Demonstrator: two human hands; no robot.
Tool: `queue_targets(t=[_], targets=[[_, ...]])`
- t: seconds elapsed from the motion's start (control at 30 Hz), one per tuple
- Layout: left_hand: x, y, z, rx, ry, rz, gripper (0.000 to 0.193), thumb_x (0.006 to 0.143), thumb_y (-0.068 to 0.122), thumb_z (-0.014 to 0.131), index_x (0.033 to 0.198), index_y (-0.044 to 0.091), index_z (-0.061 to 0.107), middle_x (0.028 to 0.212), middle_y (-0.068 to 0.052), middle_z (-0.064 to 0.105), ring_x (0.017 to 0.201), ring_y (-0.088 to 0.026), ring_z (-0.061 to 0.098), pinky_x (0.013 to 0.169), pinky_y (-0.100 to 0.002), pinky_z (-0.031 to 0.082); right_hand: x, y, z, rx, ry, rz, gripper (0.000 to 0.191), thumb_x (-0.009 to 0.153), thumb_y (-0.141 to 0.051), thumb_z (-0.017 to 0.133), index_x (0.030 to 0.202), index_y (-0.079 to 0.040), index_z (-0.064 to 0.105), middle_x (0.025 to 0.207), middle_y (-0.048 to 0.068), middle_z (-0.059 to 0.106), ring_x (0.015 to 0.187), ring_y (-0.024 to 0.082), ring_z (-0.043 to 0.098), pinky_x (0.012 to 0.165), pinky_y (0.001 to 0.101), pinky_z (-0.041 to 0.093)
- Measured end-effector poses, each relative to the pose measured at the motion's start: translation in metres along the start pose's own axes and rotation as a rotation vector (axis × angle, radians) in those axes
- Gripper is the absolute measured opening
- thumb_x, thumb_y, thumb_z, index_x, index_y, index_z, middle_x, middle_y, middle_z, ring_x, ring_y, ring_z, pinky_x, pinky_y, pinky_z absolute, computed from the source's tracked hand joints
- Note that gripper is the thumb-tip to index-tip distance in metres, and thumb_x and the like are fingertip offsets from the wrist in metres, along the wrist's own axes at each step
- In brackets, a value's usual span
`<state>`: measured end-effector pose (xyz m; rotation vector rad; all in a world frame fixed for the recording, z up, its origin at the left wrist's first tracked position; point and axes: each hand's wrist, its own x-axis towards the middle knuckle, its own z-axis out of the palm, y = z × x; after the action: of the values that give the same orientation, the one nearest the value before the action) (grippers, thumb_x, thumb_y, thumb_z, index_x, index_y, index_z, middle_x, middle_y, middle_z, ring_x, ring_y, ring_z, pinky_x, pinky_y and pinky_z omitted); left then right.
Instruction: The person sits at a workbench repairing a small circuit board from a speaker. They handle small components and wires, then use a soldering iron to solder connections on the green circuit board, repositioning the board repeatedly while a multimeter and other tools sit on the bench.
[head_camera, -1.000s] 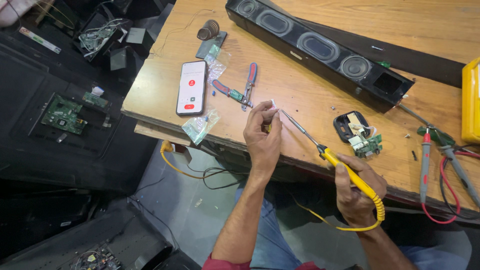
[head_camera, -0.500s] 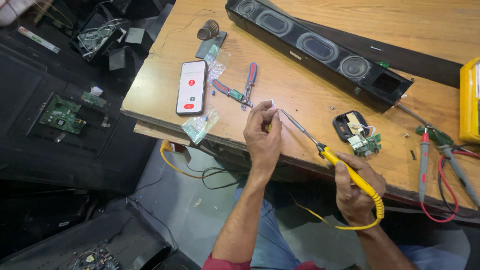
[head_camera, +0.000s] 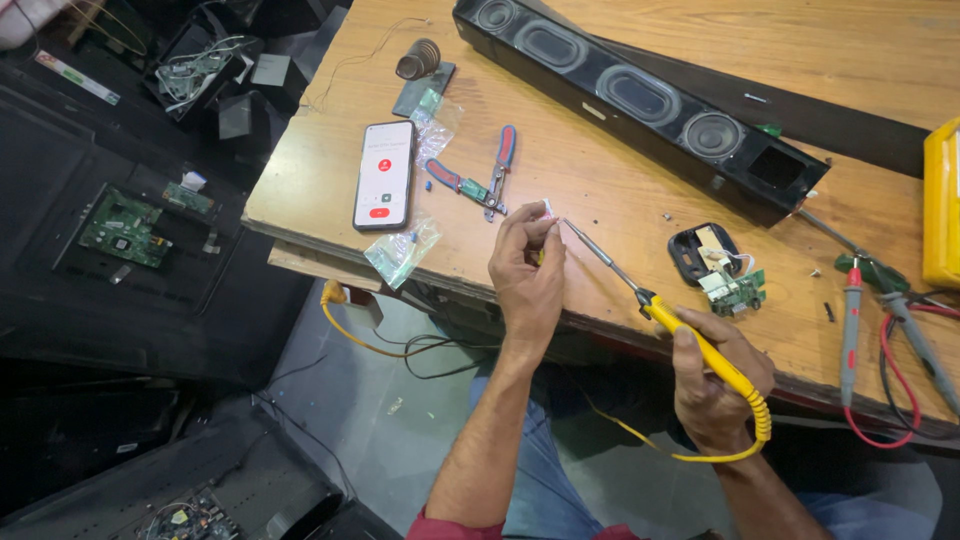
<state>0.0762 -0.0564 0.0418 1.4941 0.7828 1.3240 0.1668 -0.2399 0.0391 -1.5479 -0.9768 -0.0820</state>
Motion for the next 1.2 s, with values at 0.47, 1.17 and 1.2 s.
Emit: queue_targets(t=[0.47, 1.17, 1.2], targets=[[0.0002, -0.0002, 0.0005, 0.010, 0.010, 0.016, 0.006, 0.098, -0.003, 0.067, 0.103, -0.002, 0.068, 0.123, -0.009, 0.066, 0.084, -0.006, 0.062, 0.069, -0.021, 0.051, 0.0013, -0.0041, -0.0015, 0.027, -0.037, 0.006, 0.015, 0.101, -0.004, 0.067, 0.113, 0.005, 0.069, 0.102, 0.015, 0.074, 0.088, 0.020, 0.073, 0.081, 0.0276, 0.057], [0.0020, 0.0020, -0.0003, 0.042, 0.011, 0.038, 0.007, 0.096, -0.003, 0.067, 0.103, -0.001, 0.068, 0.122, -0.009, 0.067, 0.083, -0.006, 0.062, 0.069, -0.021, 0.050, 0.0095, -0.0062, -0.0018, -0.033, -0.080, -0.141, 0.022, 0.089, 0.005, 0.075, 0.110, 0.005, 0.069, 0.104, 0.018, 0.071, 0.095, 0.028, 0.073, 0.087, 0.0334, 0.058], [0.0021, 0.0021, -0.0004, 0.040, 0.010, 0.036, 0.007, 0.096, -0.003, 0.067, 0.102, -0.001, 0.068, 0.122, -0.009, 0.067, 0.082, -0.006, 0.062, 0.068, -0.021, 0.051, 0.0092, -0.0061, -0.0020, -0.045, -0.080, -0.145, 0.023, 0.089, 0.005, 0.075, 0.111, 0.005, 0.069, 0.104, 0.018, 0.071, 0.095, 0.028, 0.073, 0.087, 0.0336, 0.058]])
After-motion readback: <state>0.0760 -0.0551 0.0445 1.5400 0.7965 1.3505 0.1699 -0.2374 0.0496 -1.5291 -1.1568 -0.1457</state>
